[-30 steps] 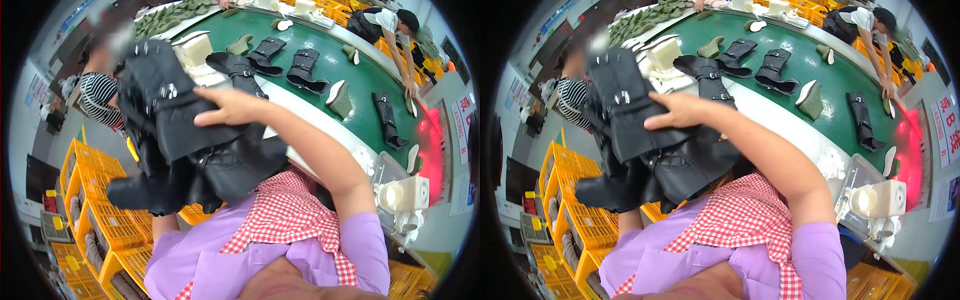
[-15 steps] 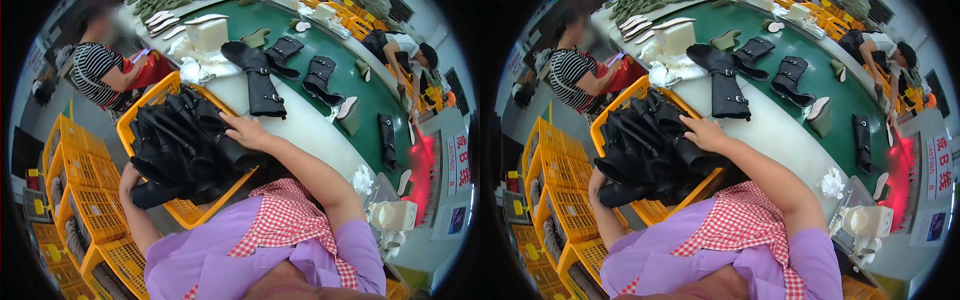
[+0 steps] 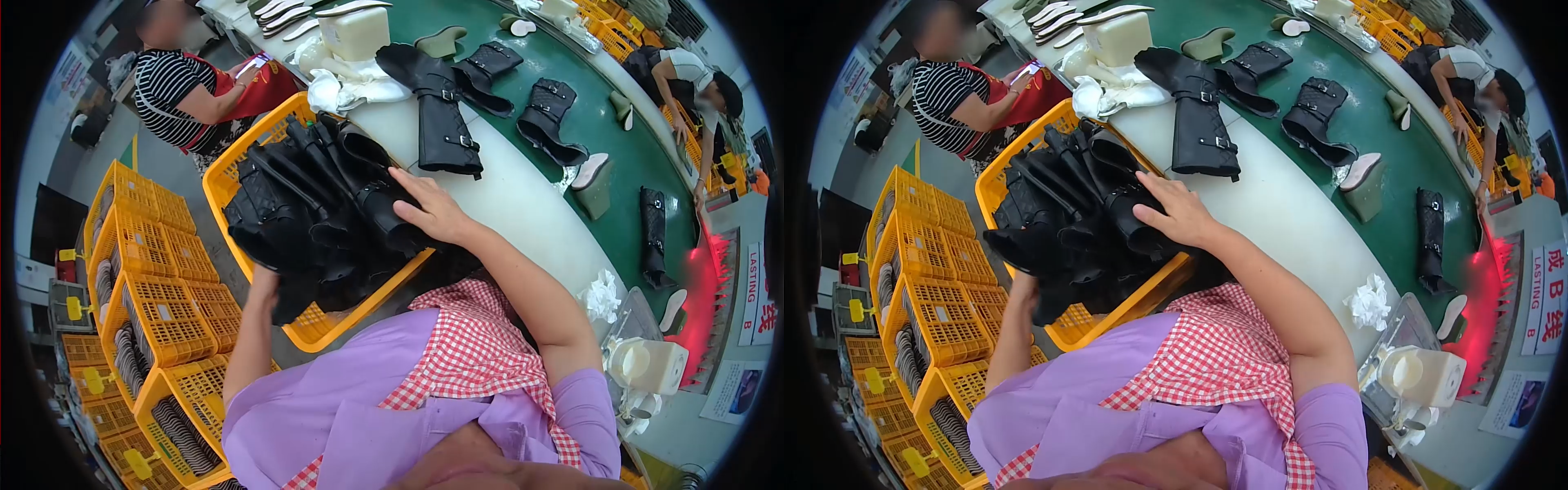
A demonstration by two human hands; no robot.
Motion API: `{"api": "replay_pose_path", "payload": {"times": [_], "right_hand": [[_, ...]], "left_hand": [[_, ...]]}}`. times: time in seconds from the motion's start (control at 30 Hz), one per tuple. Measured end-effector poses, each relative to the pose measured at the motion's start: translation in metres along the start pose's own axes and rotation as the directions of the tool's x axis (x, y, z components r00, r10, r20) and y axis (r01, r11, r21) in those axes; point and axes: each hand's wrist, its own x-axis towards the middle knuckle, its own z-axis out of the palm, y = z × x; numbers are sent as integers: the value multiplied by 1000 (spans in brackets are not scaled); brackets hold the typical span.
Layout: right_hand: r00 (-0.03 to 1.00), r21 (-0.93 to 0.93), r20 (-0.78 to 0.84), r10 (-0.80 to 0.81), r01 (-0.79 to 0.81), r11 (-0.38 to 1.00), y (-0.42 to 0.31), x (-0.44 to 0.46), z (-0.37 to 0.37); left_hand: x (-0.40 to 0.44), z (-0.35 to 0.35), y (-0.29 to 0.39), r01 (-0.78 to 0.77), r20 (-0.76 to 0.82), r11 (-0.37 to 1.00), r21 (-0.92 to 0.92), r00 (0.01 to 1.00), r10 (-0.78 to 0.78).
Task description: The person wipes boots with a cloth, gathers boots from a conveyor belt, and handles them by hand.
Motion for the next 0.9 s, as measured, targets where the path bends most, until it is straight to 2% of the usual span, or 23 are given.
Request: {"api": "replay_pose_path", "payload": {"times": [0.07,0.1,0.17,0.2,0.27,0.33,0.4,0.47,0.5,0.53,0.57,0.6,0.63,0.67,0.73,0.77,0.8,0.87,0.9], "right_hand": [[999,-192,28,33,-27,981,-9,-1,7],[995,-253,88,56,-32,967,-17,1,8],[990,-344,133,51,-3,939,-19,7,17],[984,-370,164,67,-1,929,-21,8,16],[992,-341,117,39,3,940,-14,4,18],[997,-305,68,22,0,952,-6,-4,13],[993,-230,94,73,-50,972,4,-24,-3],[985,-269,77,156,-131,954,-7,-57,-27],[996,-352,20,88,-76,933,-4,-74,-33],[1000,-438,-24,14,-23,899,-2,-91,-38],[997,-455,-70,12,-42,889,-4,-109,-44],[996,-457,-83,15,-51,888,-3,-126,-51],[997,-419,-67,26,-51,907,0,-145,-59],[998,-378,-50,36,-52,924,2,-165,-66],[992,-337,-115,60,-96,937,5,-205,-76],[982,-293,-170,82,-130,947,6,-225,-80],[978,-293,-188,89,-142,945,7,-244,-84],[955,-222,-245,167,-223,949,8,-280,-92],[950,-226,-258,176,-237,945,7,-297,-96]], "left_hand": [[29,-9,-43,-217,85,972,91,974,209],[47,-13,-58,-218,95,971,97,973,209],[69,-25,-72,58,88,998,-16,995,-56],[74,-27,-69,148,86,988,-55,986,-143],[80,-33,-57,188,113,982,-25,976,-184],[78,-43,-45,159,147,986,55,975,-166],[78,-56,-31,119,179,978,171,973,-149],[82,-71,-13,51,205,936,347,970,-129],[88,-81,0,-18,225,874,485,969,-105],[98,-96,13,-144,263,718,681,963,-56],[112,-114,29,-318,332,368,874,943,26],[130,-133,46,-382,385,-48,923,918,96],[78,-81,83,-141,191,-205,969,948,253],[20,-21,124,138,-15,-287,948,919,395],[-35,54,162,300,0,-389,871,791,611],[-45,74,166,138,187,-393,909,708,681],[-54,94,170,-31,356,-416,909,578,734],[-85,155,166,-515,534,-275,812,463,708],[-92,173,163,-697,583,-52,715,554,595]]}}
